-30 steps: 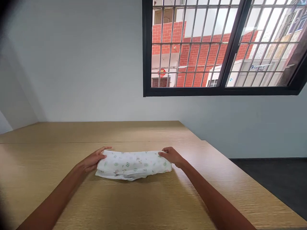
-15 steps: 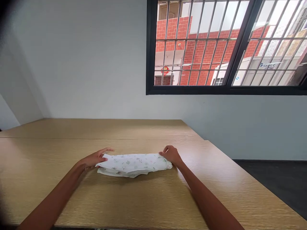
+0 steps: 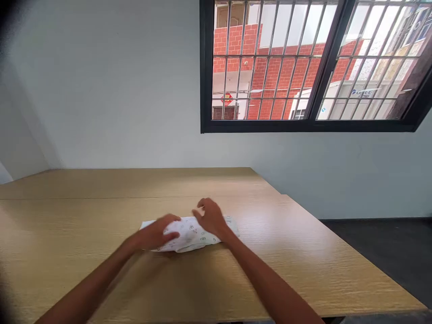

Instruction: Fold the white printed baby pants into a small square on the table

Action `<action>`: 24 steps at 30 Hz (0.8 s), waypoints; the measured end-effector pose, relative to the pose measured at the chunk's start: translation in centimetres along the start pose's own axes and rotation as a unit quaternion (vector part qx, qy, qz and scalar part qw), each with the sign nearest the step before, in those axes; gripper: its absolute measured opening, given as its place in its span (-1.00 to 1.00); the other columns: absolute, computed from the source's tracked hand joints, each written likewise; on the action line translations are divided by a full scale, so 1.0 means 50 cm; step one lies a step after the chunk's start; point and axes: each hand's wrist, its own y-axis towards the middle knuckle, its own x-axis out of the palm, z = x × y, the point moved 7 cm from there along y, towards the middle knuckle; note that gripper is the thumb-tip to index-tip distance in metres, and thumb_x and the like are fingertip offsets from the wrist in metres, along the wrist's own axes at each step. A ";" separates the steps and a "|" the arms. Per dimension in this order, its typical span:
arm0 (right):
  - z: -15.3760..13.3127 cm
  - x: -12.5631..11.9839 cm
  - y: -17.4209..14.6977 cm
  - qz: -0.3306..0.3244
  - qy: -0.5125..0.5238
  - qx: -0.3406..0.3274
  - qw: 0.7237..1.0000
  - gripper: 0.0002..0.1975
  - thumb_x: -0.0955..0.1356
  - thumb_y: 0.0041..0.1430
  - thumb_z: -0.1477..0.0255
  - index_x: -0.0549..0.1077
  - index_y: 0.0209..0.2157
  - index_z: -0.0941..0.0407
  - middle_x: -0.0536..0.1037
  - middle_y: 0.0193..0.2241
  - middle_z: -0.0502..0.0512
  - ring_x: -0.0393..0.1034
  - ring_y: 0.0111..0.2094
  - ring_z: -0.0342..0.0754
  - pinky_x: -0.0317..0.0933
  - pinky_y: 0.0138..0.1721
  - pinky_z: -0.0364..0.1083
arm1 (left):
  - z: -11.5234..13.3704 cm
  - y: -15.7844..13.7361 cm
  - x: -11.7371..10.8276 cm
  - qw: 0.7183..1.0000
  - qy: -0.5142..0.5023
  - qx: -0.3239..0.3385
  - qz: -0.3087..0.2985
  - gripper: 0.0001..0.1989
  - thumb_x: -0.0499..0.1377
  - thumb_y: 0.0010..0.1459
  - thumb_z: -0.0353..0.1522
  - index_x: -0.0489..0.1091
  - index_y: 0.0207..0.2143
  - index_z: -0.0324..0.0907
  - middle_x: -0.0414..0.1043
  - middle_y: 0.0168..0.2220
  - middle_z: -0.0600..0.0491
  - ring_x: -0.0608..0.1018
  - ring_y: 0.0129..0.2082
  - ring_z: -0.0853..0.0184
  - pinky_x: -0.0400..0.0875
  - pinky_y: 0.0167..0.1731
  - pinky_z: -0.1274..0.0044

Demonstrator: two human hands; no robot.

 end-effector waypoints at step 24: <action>0.136 0.116 -0.034 -0.217 -0.244 -0.060 0.943 -0.35 0.05 0.35 0.11 0.03 0.24 0.33 -0.08 0.22 0.24 -0.27 0.23 0.06 -0.28 0.19 0.06 | -0.153 0.012 0.089 0.980 0.196 0.014 -0.018 -0.40 -0.28 0.32 -0.08 -0.20 0.29 -0.20 -0.20 0.26 0.00 -0.12 0.25 0.18 -0.20 0.18 0.24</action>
